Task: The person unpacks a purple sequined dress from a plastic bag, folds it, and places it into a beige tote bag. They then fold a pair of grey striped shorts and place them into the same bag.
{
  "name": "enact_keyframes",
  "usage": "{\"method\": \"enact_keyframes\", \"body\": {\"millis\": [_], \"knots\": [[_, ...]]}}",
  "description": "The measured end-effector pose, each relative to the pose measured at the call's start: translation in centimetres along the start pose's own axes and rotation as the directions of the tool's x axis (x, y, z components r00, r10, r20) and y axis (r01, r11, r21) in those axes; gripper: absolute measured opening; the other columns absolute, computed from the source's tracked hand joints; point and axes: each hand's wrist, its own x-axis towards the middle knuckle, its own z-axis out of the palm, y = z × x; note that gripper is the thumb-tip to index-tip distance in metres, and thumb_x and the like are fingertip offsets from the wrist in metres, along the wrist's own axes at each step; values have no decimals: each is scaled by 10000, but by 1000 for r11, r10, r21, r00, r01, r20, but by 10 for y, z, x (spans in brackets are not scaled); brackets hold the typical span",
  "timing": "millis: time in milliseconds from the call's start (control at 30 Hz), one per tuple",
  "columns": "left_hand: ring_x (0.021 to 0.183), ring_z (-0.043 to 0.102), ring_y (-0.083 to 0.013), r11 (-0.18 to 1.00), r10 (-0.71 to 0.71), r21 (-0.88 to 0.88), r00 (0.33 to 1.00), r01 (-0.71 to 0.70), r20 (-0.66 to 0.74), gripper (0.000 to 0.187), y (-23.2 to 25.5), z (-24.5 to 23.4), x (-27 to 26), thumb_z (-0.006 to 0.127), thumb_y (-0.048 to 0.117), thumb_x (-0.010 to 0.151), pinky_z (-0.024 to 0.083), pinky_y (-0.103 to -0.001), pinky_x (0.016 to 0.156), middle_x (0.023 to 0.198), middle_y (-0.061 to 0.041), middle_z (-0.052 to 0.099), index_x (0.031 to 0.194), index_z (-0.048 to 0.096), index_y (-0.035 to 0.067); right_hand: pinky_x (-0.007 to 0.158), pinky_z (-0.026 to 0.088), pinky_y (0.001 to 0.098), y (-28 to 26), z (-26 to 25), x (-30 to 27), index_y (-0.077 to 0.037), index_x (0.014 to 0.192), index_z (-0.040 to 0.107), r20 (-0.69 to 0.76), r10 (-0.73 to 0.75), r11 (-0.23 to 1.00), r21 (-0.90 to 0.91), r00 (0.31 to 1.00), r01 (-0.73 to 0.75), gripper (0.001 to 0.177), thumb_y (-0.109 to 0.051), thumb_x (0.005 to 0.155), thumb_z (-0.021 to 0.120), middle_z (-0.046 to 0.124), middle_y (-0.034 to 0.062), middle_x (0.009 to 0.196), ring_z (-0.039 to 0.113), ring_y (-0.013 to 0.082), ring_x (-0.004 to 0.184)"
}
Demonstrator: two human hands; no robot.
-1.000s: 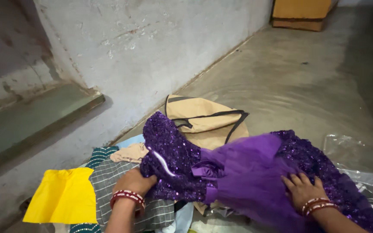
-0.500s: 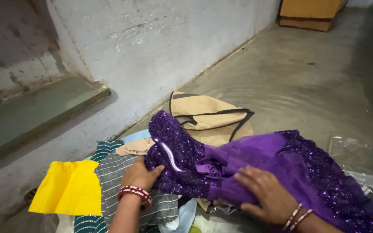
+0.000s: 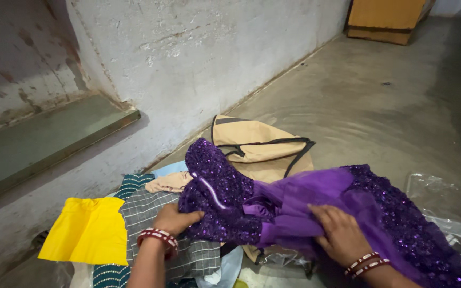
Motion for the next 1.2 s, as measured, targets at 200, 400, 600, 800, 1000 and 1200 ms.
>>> {"method": "enact_keyframes", "body": {"millis": [200,400,600,800,1000,1200], "knots": [[915,816,-274,997,71,19,997,-71,2,586,-20,-1,11,791,389,639,606,-373,855,999,-151,841,1101,801,27,1085,340,466,-14,-4,2,-223,1515,468,62,-228,973,-15,972,229,724,-394,847,692,497,86,1479,431,301,1343],[1007,778,-314,995,40,97,995,-31,-93,745,5,4,-12,734,695,688,571,-404,921,1051,-159,802,1125,774,92,1121,246,508,-20,5,21,-243,1407,571,199,-127,990,-40,972,137,633,-543,853,633,503,37,1474,353,297,1461],[1023,748,-385,985,7,169,985,23,-174,731,19,6,-15,674,708,708,558,-453,922,1030,-212,781,1059,810,81,1129,387,455,-30,14,90,-163,1222,709,-160,-144,928,322,977,190,415,-444,953,563,681,111,1273,571,311,1283],[1015,725,-418,970,-8,239,982,54,-191,779,16,8,-6,716,707,731,558,-461,907,1030,-276,736,1020,782,-14,916,577,360,-68,51,176,-151,1251,704,18,135,845,520,991,-125,454,-290,820,728,750,58,1229,734,229,1023],[942,768,-366,994,-1,106,991,15,-132,669,18,4,-9,761,601,682,575,-430,877,972,-234,775,985,786,6,1006,531,331,-97,110,235,-71,1386,579,67,109,514,850,992,-114,557,-179,866,745,709,116,1314,688,215,1203],[925,765,-345,991,9,134,997,2,-83,686,28,0,-17,778,631,652,575,-426,856,968,-201,776,1014,785,48,996,470,331,-111,132,252,-52,1540,322,131,36,457,880,991,-132,852,-133,861,830,612,141,1340,609,227,1209]]}}
